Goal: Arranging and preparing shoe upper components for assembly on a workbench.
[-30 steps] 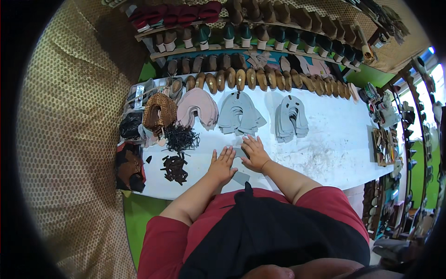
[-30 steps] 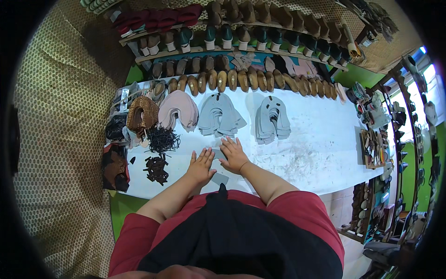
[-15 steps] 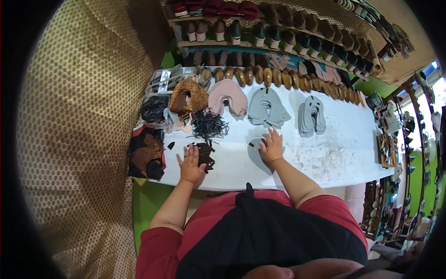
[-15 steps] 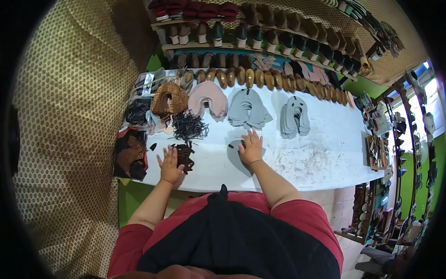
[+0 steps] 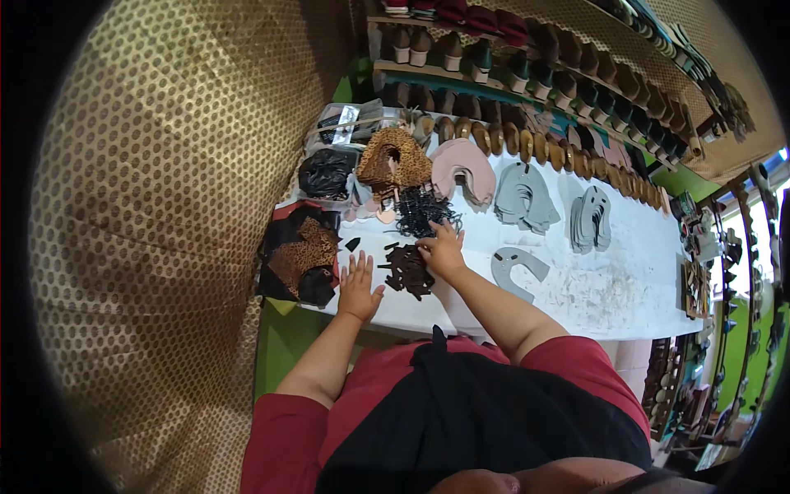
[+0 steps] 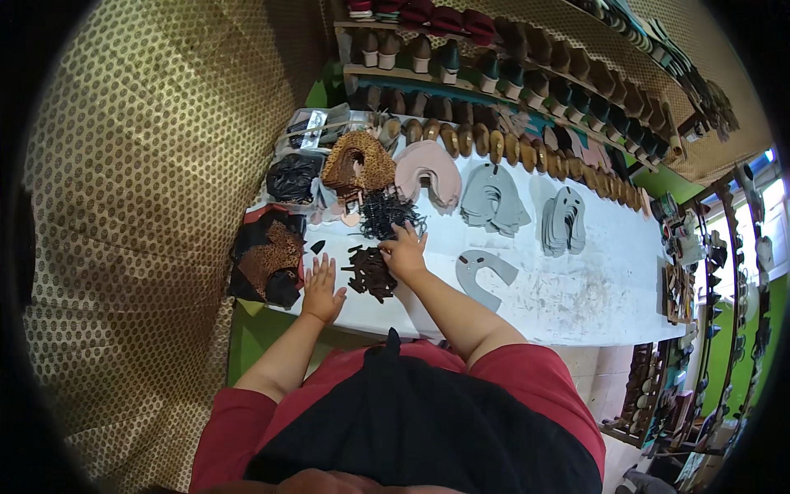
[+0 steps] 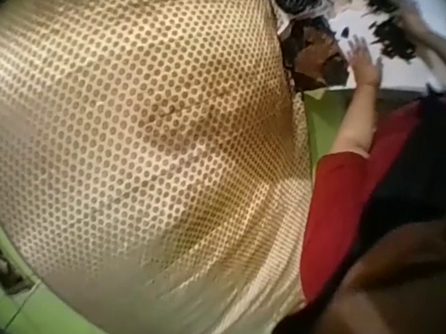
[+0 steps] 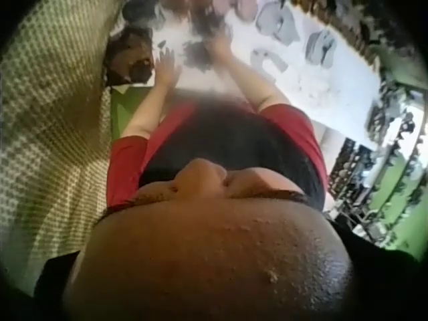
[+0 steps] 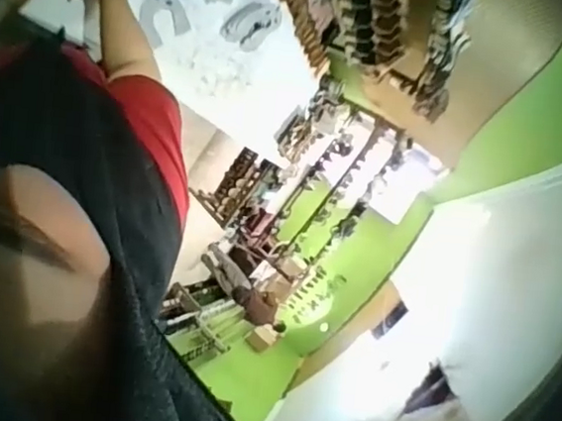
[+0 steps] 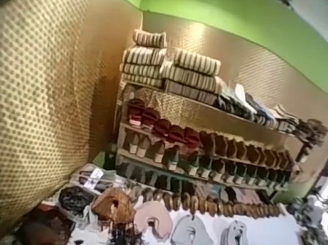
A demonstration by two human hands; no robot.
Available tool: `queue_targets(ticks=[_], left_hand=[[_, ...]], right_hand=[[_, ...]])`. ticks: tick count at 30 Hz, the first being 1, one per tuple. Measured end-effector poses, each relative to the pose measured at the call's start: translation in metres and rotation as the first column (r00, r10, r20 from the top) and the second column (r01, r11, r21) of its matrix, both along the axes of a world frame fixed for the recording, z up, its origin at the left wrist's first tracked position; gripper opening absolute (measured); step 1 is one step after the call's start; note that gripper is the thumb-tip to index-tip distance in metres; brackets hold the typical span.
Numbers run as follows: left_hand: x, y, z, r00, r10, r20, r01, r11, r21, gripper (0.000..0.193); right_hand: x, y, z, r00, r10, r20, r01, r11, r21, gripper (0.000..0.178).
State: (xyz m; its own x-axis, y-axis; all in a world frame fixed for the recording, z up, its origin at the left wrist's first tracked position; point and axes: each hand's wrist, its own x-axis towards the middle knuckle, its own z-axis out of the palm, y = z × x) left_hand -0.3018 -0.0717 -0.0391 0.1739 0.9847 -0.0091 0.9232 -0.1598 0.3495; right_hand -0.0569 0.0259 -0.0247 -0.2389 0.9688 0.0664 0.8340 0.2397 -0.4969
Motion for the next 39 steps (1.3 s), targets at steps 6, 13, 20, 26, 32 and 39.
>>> queue_targets(ticks=[6,13,20,26,32,39], left_hand=[[-0.006,0.000,-0.005,0.999,0.001,0.046,0.000,1.000,-0.009,0.081],[-0.001,0.002,0.002,0.999,-0.018,0.041,0.020,0.999,-0.035,0.078],[0.001,0.003,-0.001,1.000,-0.002,-0.001,0.002,0.999,-0.035,0.076],[0.002,0.002,0.003,1.000,0.007,0.010,-0.007,1.000,-0.022,0.076],[0.003,0.000,0.002,1.000,-0.002,-0.021,0.002,1.000,-0.007,0.075],[0.010,0.009,-0.011,0.994,-0.090,-0.055,0.097,0.984,0.148,0.071]], right_hand=[[-0.009,0.005,0.013,0.973,0.142,0.180,-0.156,0.985,0.066,0.014],[-0.011,0.011,0.008,0.955,0.207,0.214,-0.233,0.967,0.104,0.011],[0.005,0.006,0.021,0.984,0.120,0.130,-0.122,0.993,0.005,0.009],[0.100,-0.032,0.004,0.909,-0.416,-0.030,0.417,0.907,0.063,0.008],[0.163,-0.080,-0.020,0.567,-0.823,0.034,0.805,0.544,-0.238,0.019],[0.152,-0.086,-0.022,0.560,-0.827,-0.048,0.789,0.550,-0.272,0.021]])
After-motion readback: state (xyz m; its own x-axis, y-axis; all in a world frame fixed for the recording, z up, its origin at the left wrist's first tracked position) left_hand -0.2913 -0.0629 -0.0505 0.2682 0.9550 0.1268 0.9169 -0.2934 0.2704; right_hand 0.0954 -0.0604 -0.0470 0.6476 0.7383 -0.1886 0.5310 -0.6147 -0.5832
